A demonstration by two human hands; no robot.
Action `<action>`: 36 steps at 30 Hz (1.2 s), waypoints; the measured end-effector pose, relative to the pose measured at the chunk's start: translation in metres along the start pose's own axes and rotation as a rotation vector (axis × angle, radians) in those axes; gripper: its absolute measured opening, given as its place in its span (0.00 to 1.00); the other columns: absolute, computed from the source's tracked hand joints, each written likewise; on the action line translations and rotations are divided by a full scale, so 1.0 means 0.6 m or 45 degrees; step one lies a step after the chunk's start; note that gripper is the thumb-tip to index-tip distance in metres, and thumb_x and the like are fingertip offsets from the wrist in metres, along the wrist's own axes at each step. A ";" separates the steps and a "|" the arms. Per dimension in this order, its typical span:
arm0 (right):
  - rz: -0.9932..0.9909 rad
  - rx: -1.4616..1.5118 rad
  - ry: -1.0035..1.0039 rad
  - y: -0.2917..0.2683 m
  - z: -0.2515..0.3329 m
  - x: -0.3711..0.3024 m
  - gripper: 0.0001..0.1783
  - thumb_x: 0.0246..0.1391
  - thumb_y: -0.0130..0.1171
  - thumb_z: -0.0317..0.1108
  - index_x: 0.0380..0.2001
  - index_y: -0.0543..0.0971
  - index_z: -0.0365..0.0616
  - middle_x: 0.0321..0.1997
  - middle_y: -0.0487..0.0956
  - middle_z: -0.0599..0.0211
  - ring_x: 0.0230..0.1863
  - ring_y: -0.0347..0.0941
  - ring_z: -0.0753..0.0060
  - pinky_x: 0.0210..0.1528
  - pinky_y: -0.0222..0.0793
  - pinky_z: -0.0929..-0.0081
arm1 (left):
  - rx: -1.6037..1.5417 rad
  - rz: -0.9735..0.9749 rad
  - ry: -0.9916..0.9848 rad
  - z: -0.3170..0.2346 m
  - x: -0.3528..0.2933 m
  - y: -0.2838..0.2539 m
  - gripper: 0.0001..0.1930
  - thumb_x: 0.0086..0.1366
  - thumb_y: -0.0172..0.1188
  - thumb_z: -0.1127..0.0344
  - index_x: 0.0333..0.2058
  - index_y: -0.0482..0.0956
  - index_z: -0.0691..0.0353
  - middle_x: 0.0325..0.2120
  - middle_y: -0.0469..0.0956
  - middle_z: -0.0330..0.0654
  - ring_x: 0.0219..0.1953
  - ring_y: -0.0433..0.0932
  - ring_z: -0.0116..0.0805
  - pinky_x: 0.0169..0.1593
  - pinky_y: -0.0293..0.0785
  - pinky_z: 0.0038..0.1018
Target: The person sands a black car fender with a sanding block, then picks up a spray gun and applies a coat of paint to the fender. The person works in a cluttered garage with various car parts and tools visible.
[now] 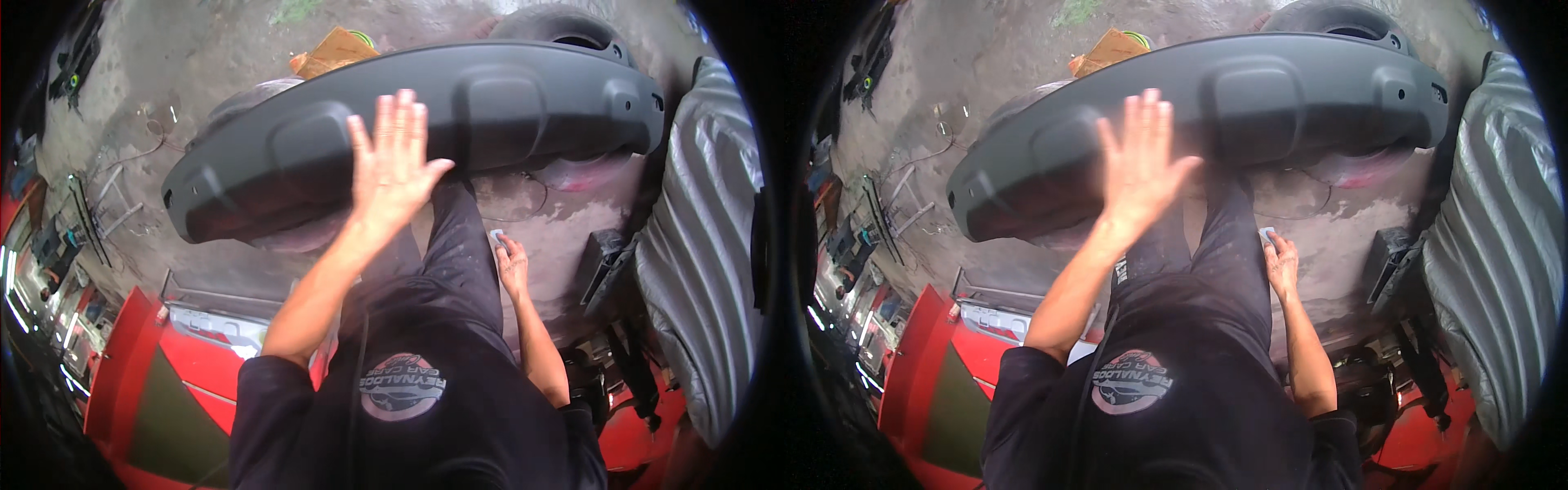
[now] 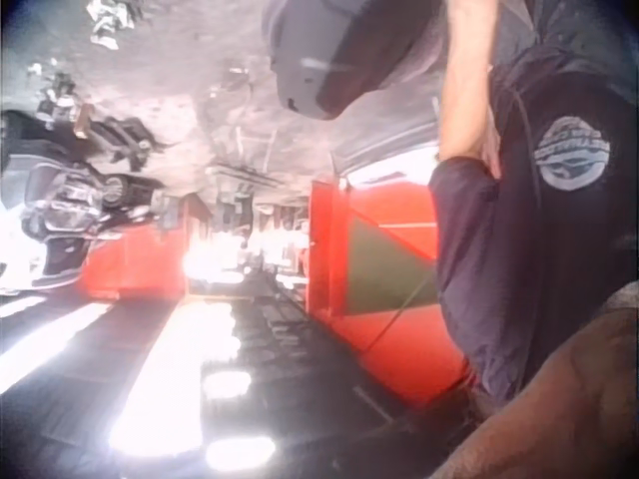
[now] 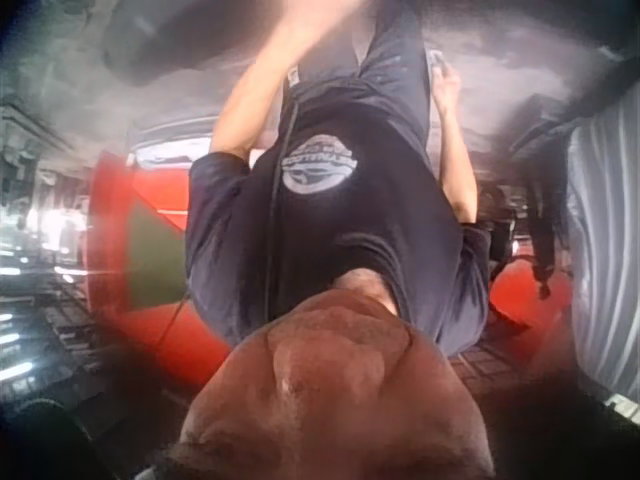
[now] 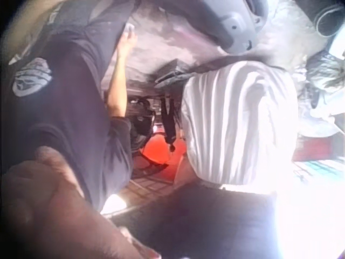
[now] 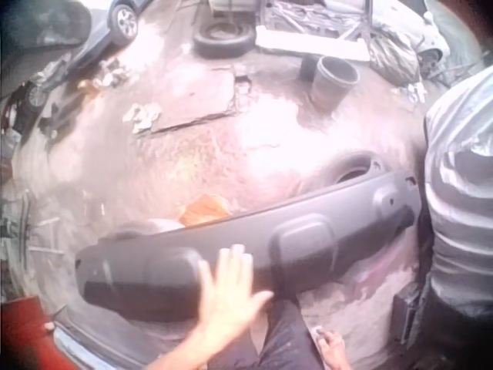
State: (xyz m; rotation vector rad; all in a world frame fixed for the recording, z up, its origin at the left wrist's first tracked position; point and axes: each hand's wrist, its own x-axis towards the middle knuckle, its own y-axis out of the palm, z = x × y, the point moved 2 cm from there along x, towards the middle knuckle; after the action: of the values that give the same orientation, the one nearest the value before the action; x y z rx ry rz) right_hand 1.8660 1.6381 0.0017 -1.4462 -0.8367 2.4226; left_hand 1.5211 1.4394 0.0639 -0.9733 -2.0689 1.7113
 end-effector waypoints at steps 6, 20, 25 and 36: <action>0.071 -0.036 -0.070 -0.019 0.032 0.002 0.23 0.65 0.59 0.40 0.60 0.82 0.46 0.54 0.79 0.46 0.53 0.77 0.44 0.58 0.73 0.54 | 0.103 -0.145 -0.577 0.188 -0.094 -0.073 0.41 0.75 0.56 0.42 0.75 0.59 0.66 0.78 0.50 0.55 0.81 0.44 0.59 0.75 0.37 0.70; 0.148 -0.083 -0.141 -0.044 0.066 -0.006 0.22 0.68 0.58 0.40 0.60 0.82 0.43 0.53 0.81 0.49 0.54 0.79 0.53 0.58 0.72 0.61 | -0.167 0.122 -0.068 0.032 -0.153 -0.034 0.34 0.70 0.60 0.45 0.70 0.71 0.56 0.78 0.53 0.52 0.80 0.49 0.57 0.73 0.47 0.71; 0.261 -0.029 -0.225 -0.054 0.112 -0.011 0.23 0.69 0.59 0.42 0.61 0.81 0.41 0.54 0.82 0.52 0.55 0.78 0.59 0.60 0.71 0.64 | -0.647 0.038 0.102 -0.007 -0.171 -0.035 0.29 0.68 0.65 0.54 0.64 0.77 0.60 0.76 0.58 0.53 0.78 0.52 0.58 0.75 0.49 0.67; 0.345 0.017 -0.522 -0.073 0.338 -0.049 0.24 0.64 0.61 0.37 0.62 0.80 0.45 0.65 0.77 0.54 0.65 0.73 0.53 0.65 0.70 0.61 | -1.062 -0.215 -0.326 0.060 -0.248 -0.022 0.11 0.67 0.66 0.69 0.46 0.86 0.63 0.43 0.85 0.49 0.45 0.85 0.50 0.49 0.82 0.39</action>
State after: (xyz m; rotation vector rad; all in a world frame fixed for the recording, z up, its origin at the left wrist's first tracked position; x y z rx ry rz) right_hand 1.7018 1.5867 0.1215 -1.1338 -0.7340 2.9860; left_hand 1.6038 1.3142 0.0965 -0.7457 -3.0206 0.8960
